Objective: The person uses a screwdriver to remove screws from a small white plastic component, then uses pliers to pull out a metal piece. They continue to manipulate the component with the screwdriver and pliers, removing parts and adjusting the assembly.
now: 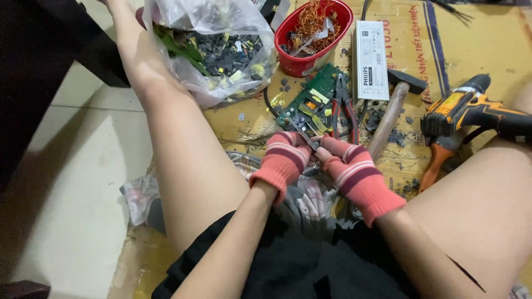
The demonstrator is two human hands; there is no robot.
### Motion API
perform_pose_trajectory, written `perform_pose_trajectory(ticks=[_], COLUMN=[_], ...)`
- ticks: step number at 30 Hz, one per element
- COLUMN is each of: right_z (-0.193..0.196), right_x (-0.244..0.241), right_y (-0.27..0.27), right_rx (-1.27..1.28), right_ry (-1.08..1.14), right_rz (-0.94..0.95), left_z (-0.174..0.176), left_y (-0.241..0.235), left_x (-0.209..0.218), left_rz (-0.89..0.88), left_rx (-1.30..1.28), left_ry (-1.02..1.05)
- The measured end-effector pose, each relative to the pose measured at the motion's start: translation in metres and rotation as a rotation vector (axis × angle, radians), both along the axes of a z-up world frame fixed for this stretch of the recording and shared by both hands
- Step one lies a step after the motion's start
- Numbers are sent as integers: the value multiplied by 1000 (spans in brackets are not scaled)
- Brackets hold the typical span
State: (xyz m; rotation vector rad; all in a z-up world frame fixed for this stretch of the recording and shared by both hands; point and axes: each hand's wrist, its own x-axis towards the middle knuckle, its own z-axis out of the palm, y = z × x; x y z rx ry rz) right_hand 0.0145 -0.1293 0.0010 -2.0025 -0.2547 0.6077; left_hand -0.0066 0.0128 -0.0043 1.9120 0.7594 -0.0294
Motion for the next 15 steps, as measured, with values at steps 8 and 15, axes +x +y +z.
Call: perform_pose_trajectory(ticks=[8,15], right_z=[-16,-17], right_x=[11,9], right_y=[9,18], right_rx=[-214,175], right_ry=[-126,295], right_rz=[32,-391], left_z=[-12,-18], left_y=[-1,-7], left_x=[4,5], left_rz=[52,51], left_rx=[-78,-89], left_ry=[-25,-33])
